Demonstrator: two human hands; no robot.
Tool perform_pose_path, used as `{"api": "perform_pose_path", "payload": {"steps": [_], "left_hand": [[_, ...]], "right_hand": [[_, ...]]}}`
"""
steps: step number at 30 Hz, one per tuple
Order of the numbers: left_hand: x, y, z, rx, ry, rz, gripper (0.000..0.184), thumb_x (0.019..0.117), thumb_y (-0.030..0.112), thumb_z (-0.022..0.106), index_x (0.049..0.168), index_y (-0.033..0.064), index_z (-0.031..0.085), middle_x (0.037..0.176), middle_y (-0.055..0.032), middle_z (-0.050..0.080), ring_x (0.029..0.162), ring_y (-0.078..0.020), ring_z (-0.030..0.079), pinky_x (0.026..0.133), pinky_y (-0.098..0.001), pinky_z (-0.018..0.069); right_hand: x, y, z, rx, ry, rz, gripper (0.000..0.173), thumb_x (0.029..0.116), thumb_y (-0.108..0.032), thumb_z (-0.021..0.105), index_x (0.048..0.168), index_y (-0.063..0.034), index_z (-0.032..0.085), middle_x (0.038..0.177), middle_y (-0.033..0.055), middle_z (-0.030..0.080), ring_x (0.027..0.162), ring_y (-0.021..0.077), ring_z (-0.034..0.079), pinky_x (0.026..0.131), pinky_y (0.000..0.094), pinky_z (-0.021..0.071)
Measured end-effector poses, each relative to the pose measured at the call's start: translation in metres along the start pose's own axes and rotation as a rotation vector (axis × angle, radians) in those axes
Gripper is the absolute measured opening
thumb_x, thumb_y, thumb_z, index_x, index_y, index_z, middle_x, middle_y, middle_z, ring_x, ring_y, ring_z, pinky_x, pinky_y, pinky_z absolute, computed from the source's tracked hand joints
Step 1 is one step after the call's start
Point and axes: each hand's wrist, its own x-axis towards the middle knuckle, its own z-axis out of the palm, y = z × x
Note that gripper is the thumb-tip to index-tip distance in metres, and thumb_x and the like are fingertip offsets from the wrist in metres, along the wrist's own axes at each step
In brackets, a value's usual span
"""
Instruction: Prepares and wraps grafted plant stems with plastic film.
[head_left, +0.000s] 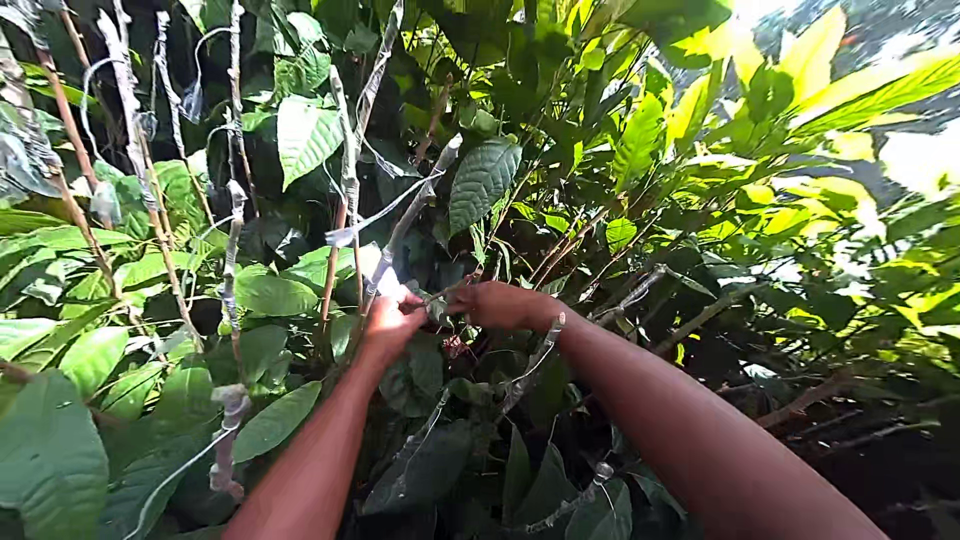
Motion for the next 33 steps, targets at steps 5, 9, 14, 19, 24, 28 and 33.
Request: {"api": "perform_pose_path", "payload": {"steps": [5,9,14,19,24,28,33], "left_hand": [[0.003,0.011,0.005,-0.034,0.075,-0.136,0.014,0.0931,0.014,0.075,0.099,0.0016,0.072,0.086,-0.0068,0.074,0.071,-0.0144,0.073,0.074,-0.0362,0.0626],[-0.007,0.013,0.011,0.078,-0.099,-0.024,0.022,0.0911,0.014,0.071,0.107,-0.0006,0.071,0.098,-0.0159,0.071,0.093,-0.0268,0.068,0.089,-0.0514,0.0539],[-0.003,-0.002,0.012,0.052,-0.208,0.131,0.015,0.0915,0.020,0.071,0.100,0.0077,0.075,0.095,-0.0056,0.075,0.084,-0.0159,0.071,0.082,-0.0437,0.0591],[0.002,0.022,0.001,-0.074,-0.044,-0.135,0.017,0.0941,0.013,0.075,0.106,0.0026,0.070,0.087,-0.0073,0.074,0.069,-0.0152,0.072,0.070,-0.0363,0.0622],[0.002,0.027,0.004,0.167,-0.184,0.024,0.014,0.0910,0.015,0.077,0.095,0.0030,0.072,0.088,-0.0135,0.072,0.084,-0.0277,0.069,0.083,-0.0558,0.0546],[0.002,0.021,0.002,0.129,-0.266,0.109,0.016,0.0957,0.022,0.071,0.104,0.0085,0.072,0.090,-0.0079,0.074,0.080,-0.0210,0.072,0.079,-0.0495,0.0601],[-0.003,0.036,0.007,0.152,-0.327,0.117,0.017,0.1002,0.022,0.067,0.108,0.0076,0.074,0.090,-0.0078,0.075,0.076,-0.0183,0.072,0.079,-0.0450,0.0610]], "right_hand": [[-0.015,-0.038,0.015,-0.090,0.136,0.122,0.020,0.0975,-0.017,0.067,0.114,-0.0056,0.070,0.100,0.0177,0.072,0.098,0.0388,0.069,0.086,0.0646,0.0525],[-0.034,-0.098,-0.009,0.073,0.140,-0.061,0.024,0.1018,-0.007,0.058,0.123,-0.0052,0.068,0.099,0.0162,0.071,0.086,0.0311,0.068,0.076,0.0512,0.0551],[-0.004,-0.004,-0.023,0.203,0.158,0.053,0.038,0.1020,-0.015,0.063,0.138,-0.0040,0.059,0.129,0.0128,0.069,0.107,0.0228,0.070,0.089,0.0476,0.0565],[-0.033,-0.042,0.000,0.071,0.200,0.105,0.025,0.0991,-0.013,0.066,0.124,-0.0074,0.070,0.092,0.0173,0.070,0.083,0.0329,0.068,0.080,0.0554,0.0548],[-0.057,-0.059,-0.038,0.647,0.143,-0.148,0.024,0.1070,-0.012,0.051,0.127,-0.0050,0.062,0.096,0.0037,0.069,0.060,0.0028,0.057,0.049,0.0197,0.0455],[-0.048,-0.009,-0.047,0.100,0.266,0.072,0.034,0.0967,-0.011,0.067,0.129,-0.0028,0.062,0.113,0.0133,0.073,0.097,0.0258,0.071,0.083,0.0522,0.0581],[-0.058,-0.045,-0.059,0.295,0.180,0.000,0.029,0.1040,-0.011,0.057,0.132,-0.0035,0.060,0.109,0.0082,0.071,0.074,0.0104,0.062,0.061,0.0275,0.0498]]}}
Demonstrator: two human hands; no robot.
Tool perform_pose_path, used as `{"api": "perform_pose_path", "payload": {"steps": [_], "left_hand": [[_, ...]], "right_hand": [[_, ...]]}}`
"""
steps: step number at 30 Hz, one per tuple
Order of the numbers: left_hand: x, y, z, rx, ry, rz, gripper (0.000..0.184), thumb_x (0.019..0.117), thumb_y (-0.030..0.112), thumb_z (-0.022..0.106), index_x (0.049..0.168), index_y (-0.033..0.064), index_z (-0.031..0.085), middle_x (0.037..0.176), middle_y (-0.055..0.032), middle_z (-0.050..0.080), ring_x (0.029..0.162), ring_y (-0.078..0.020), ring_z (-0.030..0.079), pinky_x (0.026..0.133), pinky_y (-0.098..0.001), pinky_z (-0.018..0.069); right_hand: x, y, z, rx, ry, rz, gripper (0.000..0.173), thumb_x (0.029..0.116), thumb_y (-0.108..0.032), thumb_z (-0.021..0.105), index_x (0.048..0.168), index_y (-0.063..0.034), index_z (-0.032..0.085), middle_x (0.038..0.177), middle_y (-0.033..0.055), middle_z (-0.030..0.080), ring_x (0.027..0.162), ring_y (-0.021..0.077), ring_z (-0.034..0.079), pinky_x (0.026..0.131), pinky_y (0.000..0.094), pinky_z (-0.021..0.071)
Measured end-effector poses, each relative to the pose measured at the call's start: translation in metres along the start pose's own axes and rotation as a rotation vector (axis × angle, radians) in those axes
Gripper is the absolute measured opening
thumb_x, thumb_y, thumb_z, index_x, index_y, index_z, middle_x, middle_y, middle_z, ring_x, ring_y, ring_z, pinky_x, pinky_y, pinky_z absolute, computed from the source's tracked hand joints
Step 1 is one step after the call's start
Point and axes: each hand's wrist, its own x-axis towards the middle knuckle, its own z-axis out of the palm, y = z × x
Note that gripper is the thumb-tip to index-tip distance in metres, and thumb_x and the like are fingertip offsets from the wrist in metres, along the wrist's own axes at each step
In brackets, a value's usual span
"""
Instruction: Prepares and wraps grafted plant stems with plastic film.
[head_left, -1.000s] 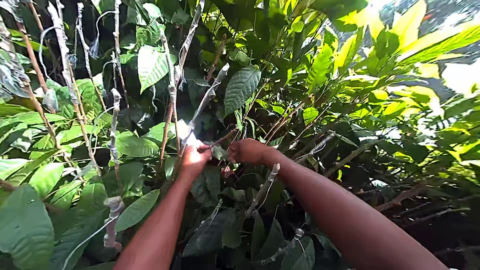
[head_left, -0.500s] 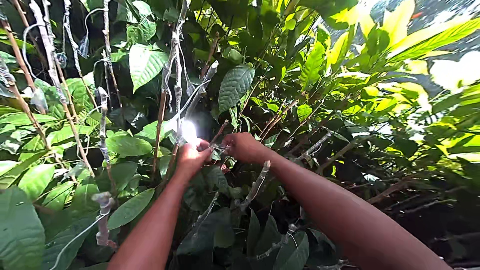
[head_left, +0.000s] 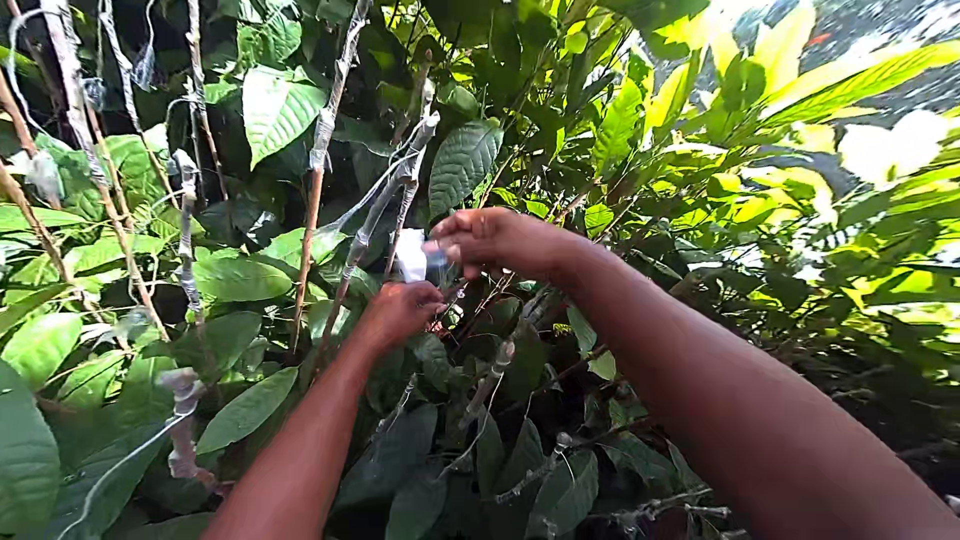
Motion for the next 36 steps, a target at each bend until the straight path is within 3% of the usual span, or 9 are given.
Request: {"api": "perform_pose_path", "payload": {"steps": [4,8,11,18,23,26,29,32,36], "left_hand": [[-0.001,0.001,-0.007,-0.024,0.005,-0.048,0.021,0.1005,0.027,0.068,0.111,0.0099,0.072,0.089,-0.0067,0.075,0.073,-0.0171,0.073,0.075,-0.0416,0.0625],[0.002,0.012,-0.001,0.072,-0.043,-0.019,0.026,0.1025,0.025,0.064,0.124,0.0130,0.071,0.090,-0.0089,0.074,0.073,-0.0199,0.071,0.075,-0.0458,0.0603],[0.001,0.015,-0.005,0.118,-0.014,0.069,0.021,0.1020,0.026,0.064,0.110,0.0106,0.075,0.089,-0.0079,0.074,0.073,-0.0200,0.071,0.076,-0.0474,0.0599],[0.007,0.019,-0.003,0.066,0.142,-0.092,0.022,0.1017,0.030,0.066,0.118,0.0163,0.072,0.083,-0.0091,0.071,0.065,-0.0229,0.068,0.067,-0.0496,0.0588],[0.005,0.027,-0.002,0.130,0.048,0.084,0.024,0.1042,0.031,0.061,0.113,0.0139,0.075,0.093,-0.0079,0.074,0.076,-0.0233,0.071,0.077,-0.0530,0.0583],[0.004,0.030,-0.005,0.044,0.075,0.056,0.022,0.1032,0.028,0.064,0.118,0.0142,0.073,0.088,-0.0079,0.074,0.065,-0.0195,0.070,0.066,-0.0455,0.0615],[0.006,0.037,-0.001,0.063,0.003,0.043,0.022,0.1037,0.026,0.063,0.120,0.0144,0.073,0.089,-0.0087,0.074,0.065,-0.0203,0.069,0.066,-0.0462,0.0608],[0.006,0.041,-0.006,0.050,0.030,0.072,0.023,0.1033,0.029,0.063,0.111,0.0117,0.076,0.086,-0.0070,0.074,0.066,-0.0202,0.068,0.069,-0.0479,0.0591],[0.005,0.040,0.004,0.051,0.180,0.111,0.023,0.1043,0.028,0.061,0.117,0.0138,0.073,0.088,-0.0082,0.073,0.069,-0.0225,0.069,0.068,-0.0509,0.0580]], "right_hand": [[-0.001,0.015,0.010,-0.396,0.029,0.065,0.030,0.0941,-0.015,0.073,0.122,-0.0059,0.067,0.102,0.0148,0.072,0.093,0.0307,0.071,0.083,0.0580,0.0569],[0.000,0.012,-0.007,0.136,0.039,-0.026,0.027,0.1032,-0.009,0.055,0.130,-0.0052,0.060,0.118,0.0069,0.072,0.082,0.0087,0.064,0.065,0.0273,0.0499],[0.014,0.043,-0.002,-0.233,0.025,0.074,0.036,0.0970,-0.010,0.069,0.131,-0.0024,0.063,0.121,0.0143,0.072,0.109,0.0295,0.070,0.098,0.0556,0.0530],[-0.026,0.003,0.009,0.270,0.022,-0.028,0.028,0.1021,-0.010,0.061,0.129,-0.0073,0.067,0.076,0.0016,0.062,0.055,0.0057,0.050,0.050,0.0228,0.0414],[-0.007,0.027,-0.004,-0.299,0.158,0.078,0.038,0.0942,-0.008,0.071,0.131,-0.0043,0.061,0.118,0.0112,0.073,0.106,0.0278,0.070,0.092,0.0543,0.0552],[-0.019,-0.004,0.007,-0.180,0.163,0.056,0.025,0.0951,-0.017,0.074,0.117,-0.0063,0.066,0.083,0.0057,0.069,0.074,0.0191,0.065,0.071,0.0434,0.0558],[-0.017,0.004,-0.004,0.238,0.133,-0.006,0.023,0.1019,-0.008,0.060,0.124,-0.0023,0.061,0.103,0.0034,0.073,0.075,0.0049,0.062,0.064,0.0235,0.0495],[-0.014,0.016,-0.002,-0.338,0.153,0.013,0.037,0.0985,-0.009,0.066,0.135,-0.0067,0.059,0.125,0.0092,0.072,0.109,0.0241,0.071,0.094,0.0486,0.0564],[-0.016,0.010,0.009,-0.385,0.140,0.149,0.015,0.1009,-0.013,0.061,0.114,-0.0068,0.066,0.089,0.0142,0.071,0.078,0.0308,0.071,0.073,0.0538,0.0585]]}}
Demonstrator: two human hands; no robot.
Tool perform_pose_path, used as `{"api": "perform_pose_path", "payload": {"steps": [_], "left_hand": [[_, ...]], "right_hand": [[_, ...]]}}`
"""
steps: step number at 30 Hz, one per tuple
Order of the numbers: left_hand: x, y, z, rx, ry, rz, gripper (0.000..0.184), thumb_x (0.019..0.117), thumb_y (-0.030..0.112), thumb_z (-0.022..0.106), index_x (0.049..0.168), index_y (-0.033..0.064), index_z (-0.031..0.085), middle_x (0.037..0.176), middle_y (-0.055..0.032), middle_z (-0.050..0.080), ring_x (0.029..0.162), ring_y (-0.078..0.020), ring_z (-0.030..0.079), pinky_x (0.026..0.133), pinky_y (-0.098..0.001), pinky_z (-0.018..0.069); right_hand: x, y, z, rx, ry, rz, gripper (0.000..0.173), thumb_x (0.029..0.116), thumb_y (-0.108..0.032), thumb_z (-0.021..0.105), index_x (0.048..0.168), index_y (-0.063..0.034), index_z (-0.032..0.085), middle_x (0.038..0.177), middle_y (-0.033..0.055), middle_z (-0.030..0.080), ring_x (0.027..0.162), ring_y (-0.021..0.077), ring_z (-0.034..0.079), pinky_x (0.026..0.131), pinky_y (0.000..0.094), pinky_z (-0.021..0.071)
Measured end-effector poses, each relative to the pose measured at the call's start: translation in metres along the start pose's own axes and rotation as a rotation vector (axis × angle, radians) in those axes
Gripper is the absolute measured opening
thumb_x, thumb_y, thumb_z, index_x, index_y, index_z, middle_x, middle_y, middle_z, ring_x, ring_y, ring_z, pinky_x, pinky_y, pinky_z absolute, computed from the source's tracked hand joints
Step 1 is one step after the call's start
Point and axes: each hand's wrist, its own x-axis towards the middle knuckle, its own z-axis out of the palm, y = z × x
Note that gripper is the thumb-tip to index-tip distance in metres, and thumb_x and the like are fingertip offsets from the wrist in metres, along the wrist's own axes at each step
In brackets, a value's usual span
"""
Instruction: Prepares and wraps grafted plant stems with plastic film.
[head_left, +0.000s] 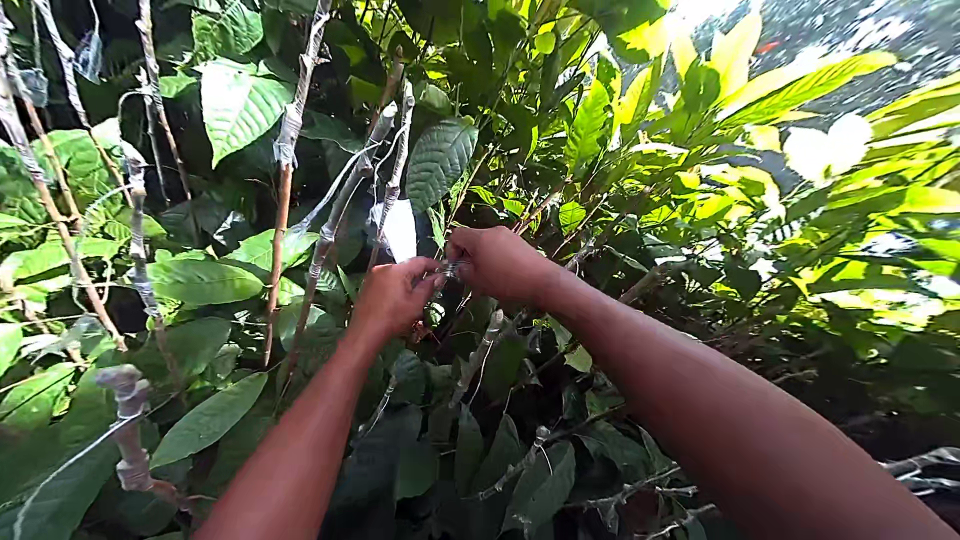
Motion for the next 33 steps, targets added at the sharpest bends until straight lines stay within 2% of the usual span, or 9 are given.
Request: {"api": "perform_pose_path", "payload": {"steps": [3,7,10,12,15,19,24,29,33], "left_hand": [[0.001,0.001,0.003,0.017,0.093,0.010,0.022,0.1044,0.026,0.060,0.116,0.0137,0.074,0.092,-0.0093,0.074,0.072,-0.0253,0.069,0.071,-0.0544,0.0559],[0.003,-0.002,0.003,0.027,0.034,0.040,0.023,0.1036,0.027,0.062,0.119,0.0149,0.075,0.096,-0.0101,0.075,0.082,-0.0273,0.072,0.077,-0.0574,0.0564],[0.002,0.000,0.004,0.010,-0.065,0.102,0.023,0.1035,0.023,0.062,0.119,0.0123,0.074,0.100,-0.0099,0.075,0.086,-0.0260,0.072,0.082,-0.0561,0.0568],[0.003,-0.001,0.001,-0.073,-0.042,0.084,0.020,0.1033,0.019,0.063,0.116,0.0095,0.073,0.099,-0.0077,0.075,0.074,-0.0193,0.070,0.071,-0.0454,0.0599],[0.003,0.002,-0.002,-0.182,0.063,-0.043,0.017,0.1024,0.018,0.064,0.115,0.0102,0.072,0.092,-0.0055,0.074,0.063,-0.0157,0.067,0.061,-0.0380,0.0597],[0.005,0.009,0.003,-0.069,0.102,-0.139,0.015,0.0997,0.017,0.067,0.110,0.0096,0.074,0.082,-0.0123,0.070,0.065,-0.0254,0.065,0.065,-0.0498,0.0551],[0.004,0.010,0.011,-0.167,-0.115,-0.138,0.018,0.0994,0.023,0.070,0.109,0.0093,0.075,0.092,-0.0075,0.074,0.067,-0.0178,0.069,0.068,-0.0416,0.0611],[0.003,0.003,0.002,-0.271,-0.002,-0.134,0.016,0.1003,0.020,0.068,0.112,0.0106,0.073,0.087,-0.0053,0.072,0.060,-0.0137,0.063,0.060,-0.0360,0.0572],[0.003,0.001,-0.001,-0.295,0.057,-0.147,0.015,0.1000,0.021,0.068,0.110,0.0106,0.071,0.084,-0.0040,0.071,0.054,-0.0128,0.059,0.054,-0.0331,0.0535]], "right_hand": [[-0.011,0.014,-0.013,0.466,-0.144,0.056,0.018,0.1044,-0.013,0.059,0.117,-0.0034,0.068,0.076,0.0062,0.064,0.056,0.0109,0.056,0.053,0.0268,0.0483],[-0.017,0.017,-0.016,0.971,-0.021,-0.063,0.021,0.1028,-0.005,0.055,0.123,-0.0024,0.062,0.086,0.0014,0.067,0.052,0.0008,0.051,0.043,0.0147,0.0396],[0.002,0.030,-0.011,0.591,-0.004,-0.084,0.037,0.0991,-0.005,0.063,0.135,-0.0035,0.056,0.126,0.0064,0.071,0.094,0.0117,0.071,0.074,0.0307,0.0567],[0.008,0.030,0.006,0.317,0.047,-0.089,0.028,0.0983,-0.013,0.069,0.123,-0.0014,0.066,0.111,0.0109,0.075,0.098,0.0213,0.073,0.091,0.0456,0.0581],[-0.002,0.013,0.023,0.012,0.119,-0.163,0.019,0.1040,-0.014,0.059,0.106,0.0005,0.072,0.092,0.0177,0.071,0.084,0.0326,0.071,0.079,0.0535,0.0567],[-0.016,-0.035,0.015,-0.443,0.107,-0.220,0.017,0.0974,-0.006,0.060,0.109,-0.0051,0.072,0.117,0.0182,0.063,0.102,0.0385,0.066,0.071,0.0529,0.0572],[0.028,0.000,0.000,-0.131,0.156,-0.160,0.022,0.1050,-0.016,0.053,0.112,-0.0081,0.073,0.119,0.0171,0.064,0.103,0.0355,0.068,0.084,0.0581,0.0562],[0.012,0.021,0.023,0.797,-0.155,0.043,0.050,0.1131,-0.040,0.030,0.136,-0.0050,0.058,0.107,0.0119,0.070,0.086,0.0182,0.069,0.077,0.0369,0.0583],[-0.001,0.014,0.039,0.550,0.077,-0.053,0.027,0.1051,-0.024,0.060,0.099,0.0015,0.068,0.073,0.0082,0.062,0.060,0.0143,0.057,0.060,0.0347,0.0507]]}}
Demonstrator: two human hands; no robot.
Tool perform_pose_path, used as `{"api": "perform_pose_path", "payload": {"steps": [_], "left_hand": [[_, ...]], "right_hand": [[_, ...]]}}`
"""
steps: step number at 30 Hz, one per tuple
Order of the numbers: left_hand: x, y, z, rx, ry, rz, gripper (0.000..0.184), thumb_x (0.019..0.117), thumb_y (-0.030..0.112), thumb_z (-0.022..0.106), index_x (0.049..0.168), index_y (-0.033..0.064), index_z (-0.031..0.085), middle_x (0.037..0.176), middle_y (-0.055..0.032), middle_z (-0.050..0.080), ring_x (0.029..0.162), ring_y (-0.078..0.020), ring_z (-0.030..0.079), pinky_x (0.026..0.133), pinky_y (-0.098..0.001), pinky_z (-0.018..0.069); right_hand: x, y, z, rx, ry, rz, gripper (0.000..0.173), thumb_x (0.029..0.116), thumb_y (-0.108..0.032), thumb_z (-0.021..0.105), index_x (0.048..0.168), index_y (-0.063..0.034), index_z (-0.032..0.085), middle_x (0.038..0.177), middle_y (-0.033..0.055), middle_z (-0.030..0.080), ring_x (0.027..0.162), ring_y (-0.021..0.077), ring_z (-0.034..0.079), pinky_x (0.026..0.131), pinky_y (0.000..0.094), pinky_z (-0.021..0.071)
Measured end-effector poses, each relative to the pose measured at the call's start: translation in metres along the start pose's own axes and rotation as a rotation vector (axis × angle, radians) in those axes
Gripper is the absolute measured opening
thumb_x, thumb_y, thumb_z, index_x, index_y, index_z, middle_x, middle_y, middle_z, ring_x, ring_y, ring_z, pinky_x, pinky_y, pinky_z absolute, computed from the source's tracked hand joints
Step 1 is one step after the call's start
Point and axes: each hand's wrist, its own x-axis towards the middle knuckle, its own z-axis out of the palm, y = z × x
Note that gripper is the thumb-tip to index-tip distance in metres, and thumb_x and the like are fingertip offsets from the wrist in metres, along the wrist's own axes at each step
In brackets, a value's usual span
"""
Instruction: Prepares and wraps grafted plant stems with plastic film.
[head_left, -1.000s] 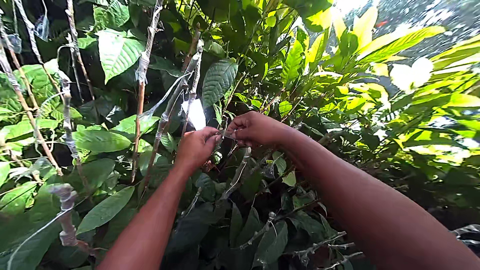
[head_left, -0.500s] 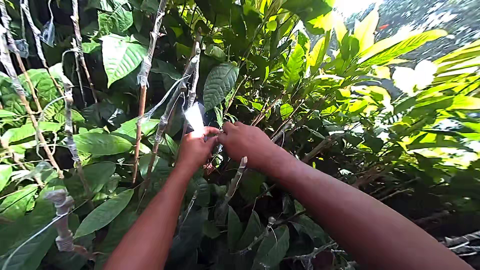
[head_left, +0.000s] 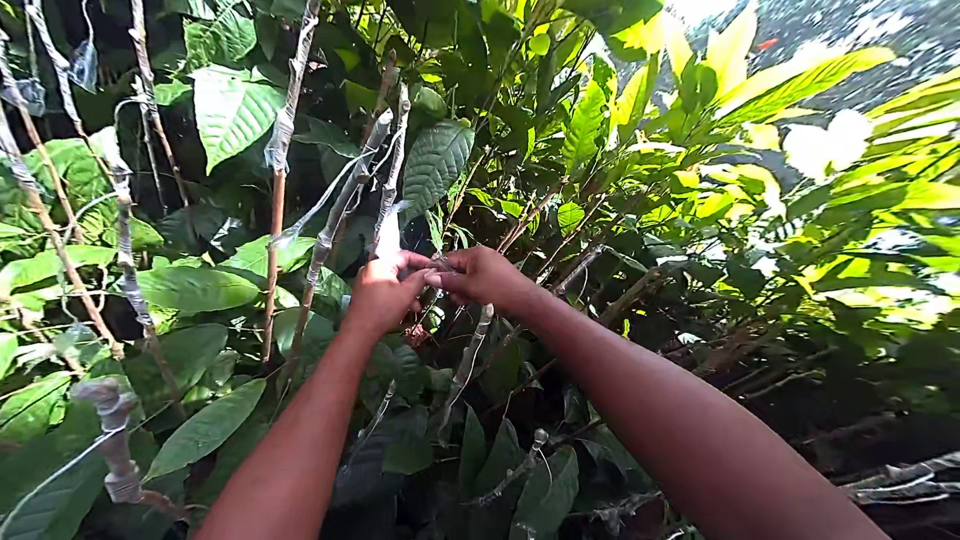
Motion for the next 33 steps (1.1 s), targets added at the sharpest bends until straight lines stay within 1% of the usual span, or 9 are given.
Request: {"api": "perform_pose_path", "payload": {"steps": [2,5,8,10,12,17,24,30,33], "left_hand": [[0.001,0.000,-0.001,-0.005,0.025,-0.032,0.015,0.1005,0.022,0.067,0.110,0.0112,0.071,0.089,-0.0049,0.071,0.055,-0.0138,0.059,0.054,-0.0332,0.0535],[0.002,0.003,0.001,0.001,0.076,-0.081,0.015,0.1015,0.023,0.066,0.111,0.0121,0.071,0.090,-0.0037,0.072,0.056,-0.0138,0.061,0.055,-0.0330,0.0551],[0.002,0.001,0.009,0.036,0.098,-0.050,0.013,0.1010,0.022,0.067,0.110,0.0144,0.073,0.085,-0.0027,0.071,0.055,-0.0130,0.060,0.054,-0.0342,0.0542],[0.001,0.001,0.010,0.141,0.067,0.030,0.013,0.0993,0.016,0.067,0.107,0.0115,0.076,0.087,-0.0085,0.072,0.070,-0.0210,0.066,0.068,-0.0482,0.0546],[-0.002,0.005,0.008,0.214,-0.036,0.107,0.011,0.0974,0.012,0.068,0.103,0.0049,0.075,0.088,-0.0135,0.072,0.076,-0.0269,0.068,0.073,-0.0547,0.0548],[-0.001,-0.002,-0.006,-0.034,-0.074,-0.002,0.017,0.1010,0.019,0.066,0.112,0.0071,0.071,0.092,-0.0062,0.072,0.059,-0.0139,0.062,0.058,-0.0337,0.0562],[-0.001,-0.001,0.002,-0.252,0.105,-0.066,0.013,0.1003,0.019,0.066,0.107,0.0090,0.070,0.078,0.0004,0.066,0.049,-0.0044,0.046,0.044,-0.0185,0.0378],[0.000,-0.003,0.004,-0.053,0.101,-0.036,0.019,0.1017,0.027,0.065,0.111,0.0109,0.070,0.090,-0.0056,0.072,0.060,-0.0134,0.057,0.056,-0.0342,0.0478],[-0.003,-0.008,0.004,0.004,0.024,0.095,0.013,0.0959,0.014,0.069,0.105,0.0052,0.069,0.085,-0.0083,0.068,0.069,-0.0169,0.062,0.065,-0.0419,0.0540]], "right_hand": [[0.001,0.010,0.008,-0.217,0.137,-0.123,0.032,0.1066,-0.023,0.057,0.086,-0.0001,0.067,0.070,0.0092,0.059,0.062,0.0195,0.057,0.059,0.0405,0.0485],[-0.005,0.007,0.019,-0.693,0.168,-0.234,0.016,0.1023,-0.010,0.057,0.101,-0.0004,0.070,0.099,0.0181,0.070,0.092,0.0357,0.071,0.077,0.0540,0.0592],[-0.019,-0.039,0.026,-1.017,0.012,-0.083,0.017,0.0961,-0.005,0.061,0.110,0.0001,0.069,0.107,0.0193,0.068,0.098,0.0376,0.068,0.080,0.0535,0.0549],[-0.021,-0.067,0.020,-1.108,-0.038,-0.085,0.016,0.0949,-0.005,0.062,0.108,-0.0014,0.071,0.106,0.0184,0.067,0.096,0.0371,0.067,0.079,0.0538,0.0535],[-0.006,-0.075,-0.001,-1.043,-0.071,-0.141,0.015,0.0967,-0.006,0.061,0.104,-0.0039,0.073,0.110,0.0184,0.067,0.104,0.0390,0.066,0.082,0.0586,0.0529],[0.033,-0.006,-0.023,-0.472,-0.040,-0.150,0.025,0.1048,-0.024,0.057,0.107,-0.0091,0.077,0.104,0.0139,0.074,0.101,0.0320,0.070,0.089,0.0610,0.0530],[0.007,0.010,0.013,-0.534,0.045,-0.468,0.014,0.0979,-0.007,0.059,0.097,-0.0029,0.073,0.091,0.0125,0.071,0.085,0.0296,0.071,0.073,0.0540,0.0571],[-0.026,-0.047,0.046,-0.690,-0.338,-0.535,0.016,0.1003,-0.007,0.056,0.104,-0.0004,0.069,0.099,0.0169,0.070,0.089,0.0358,0.070,0.070,0.0560,0.0553],[0.001,-0.054,0.012,-0.554,-0.067,-0.414,0.020,0.1002,-0.006,0.057,0.110,-0.0028,0.074,0.107,0.0176,0.072,0.101,0.0352,0.070,0.085,0.0592,0.0555]]}}
